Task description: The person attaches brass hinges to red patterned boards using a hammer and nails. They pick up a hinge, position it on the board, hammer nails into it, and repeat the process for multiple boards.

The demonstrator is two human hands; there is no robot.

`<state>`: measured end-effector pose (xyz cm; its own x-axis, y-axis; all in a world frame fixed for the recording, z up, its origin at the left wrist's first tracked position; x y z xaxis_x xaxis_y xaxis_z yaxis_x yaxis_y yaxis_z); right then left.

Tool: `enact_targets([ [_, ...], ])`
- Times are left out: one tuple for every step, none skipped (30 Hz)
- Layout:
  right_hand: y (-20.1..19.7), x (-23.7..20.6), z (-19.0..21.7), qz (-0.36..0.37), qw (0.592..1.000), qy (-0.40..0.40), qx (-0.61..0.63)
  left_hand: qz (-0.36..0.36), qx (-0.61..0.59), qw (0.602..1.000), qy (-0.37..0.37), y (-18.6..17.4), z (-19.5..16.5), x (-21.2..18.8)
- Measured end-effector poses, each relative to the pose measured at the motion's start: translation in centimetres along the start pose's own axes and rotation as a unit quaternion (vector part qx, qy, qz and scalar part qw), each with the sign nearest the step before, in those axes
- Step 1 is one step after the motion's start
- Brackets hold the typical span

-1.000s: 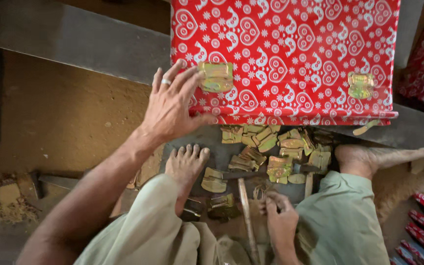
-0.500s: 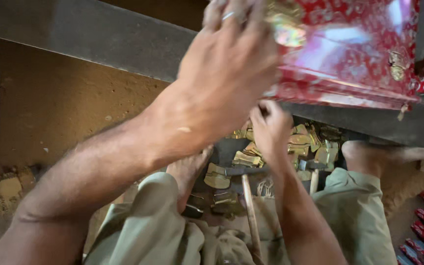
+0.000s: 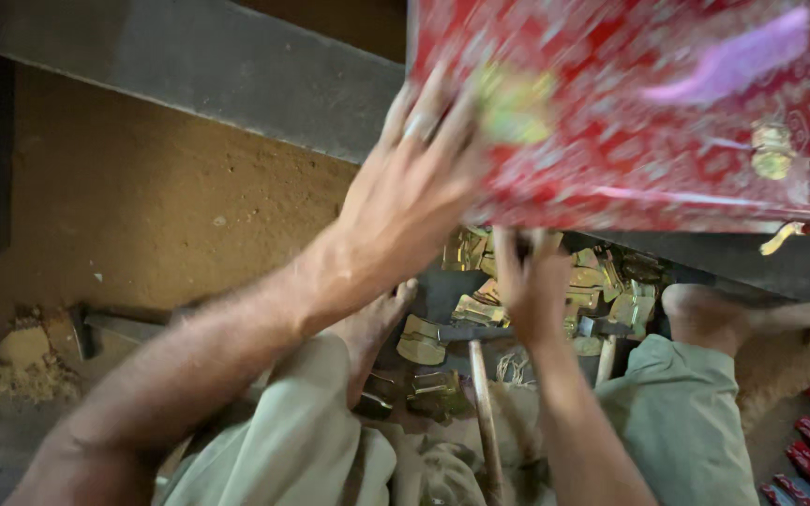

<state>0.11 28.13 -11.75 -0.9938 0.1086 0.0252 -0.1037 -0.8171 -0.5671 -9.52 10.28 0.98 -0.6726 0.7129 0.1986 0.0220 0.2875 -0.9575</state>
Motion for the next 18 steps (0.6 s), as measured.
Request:
enact_targets([
  [-0.3,-3.1,0.0,0.05,0.998,0.03,-0.035,0.003,-0.008,1.0,-0.011,1.6,0.3,-1.1],
  [0.1,-6.4,-1.0,0.145,0.979,0.11,-0.092,0.008,-0.019,1.0,-0.022,3.2,0.6,-1.9],
  [0.4,-10.0,-2.2,0.239,0.941,0.189,-0.147,0.021,-0.021,0.999,-0.024,4.7,1.0,-2.5],
  [0.6,-13.4,-2.7,0.29,0.904,0.217,-0.226,0.035,-0.024,0.999,-0.029,6.1,1.3,-3.1],
  [0.8,-16.6,-3.3,0.341,0.856,0.244,-0.303,0.051,-0.029,0.998,-0.035,7.2,1.6,-3.5],
  [0.7,-19.5,-4.1,0.372,0.829,0.299,-0.292,0.056,-0.029,0.997,-0.035,7.9,1.7,-3.9],
  [0.8,-21.9,-4.9,0.398,0.801,0.35,-0.279,0.059,-0.026,0.997,-0.035,8.5,1.9,-3.9],
  [0.7,-23.0,-4.9,0.356,0.83,0.35,-0.248,0.06,-0.023,0.997,-0.033,8.8,1.9,-3.9],
  [0.4,-23.8,-4.8,0.312,0.857,0.349,-0.217,0.058,-0.023,0.997,-0.035,8.8,2.0,-3.9],
  [0.2,-24.0,-5.0,0.266,0.88,0.348,-0.185,0.056,-0.024,0.997,-0.036,8.8,2.1,-3.6],
  [0.0,-24.3,-4.8,0.253,0.89,0.335,-0.177,0.055,-0.026,0.997,-0.037,8.6,2.0,-3.6],
  [-0.2,-24.3,-4.6,0.241,0.9,0.322,-0.169,0.057,-0.013,0.998,-0.036,8.4,2.0,-3.4],
  [-0.7,-24.2,-4.2,0.23,0.909,0.309,-0.16,0.06,0.0,0.998,-0.036,8.1,1.8,-3.4],
  [-1.0,-24.2,-3.9,0.226,0.915,0.319,-0.097,0.062,0.014,0.997,-0.036,7.7,1.8,-3.4],
  [-1.4,-23.9,-3.5,0.223,0.917,0.329,-0.034,0.067,-0.011,0.997,-0.034,7.5,1.7,-3.3],
  [-1.9,-23.6,-2.9,0.22,0.915,0.338,0.028,0.072,-0.037,0.996,-0.034,7.1,1.8,-3.5],
  [-2.2,-23.7,-2.5,0.223,0.887,0.386,0.123,0.079,-0.065,0.994,-0.034,6.9,1.9,-3.5],
  [-2.4,-23.4,-2.0,0.222,0.85,0.427,0.214,0.081,-0.123,0.988,-0.055,6.8,2.4,-3.4],
])
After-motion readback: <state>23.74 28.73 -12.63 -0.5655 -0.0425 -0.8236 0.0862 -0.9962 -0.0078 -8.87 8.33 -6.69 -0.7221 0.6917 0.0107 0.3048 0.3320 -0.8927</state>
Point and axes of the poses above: each hand's wrist, its own x-axis towards the middle knuckle, its own y-axis out of the palm, z = x × y, the point moved 7 cm from there along x, towards the middle knuckle, and after that the axes turned 8 degrees about z, right-handed, at the moved point
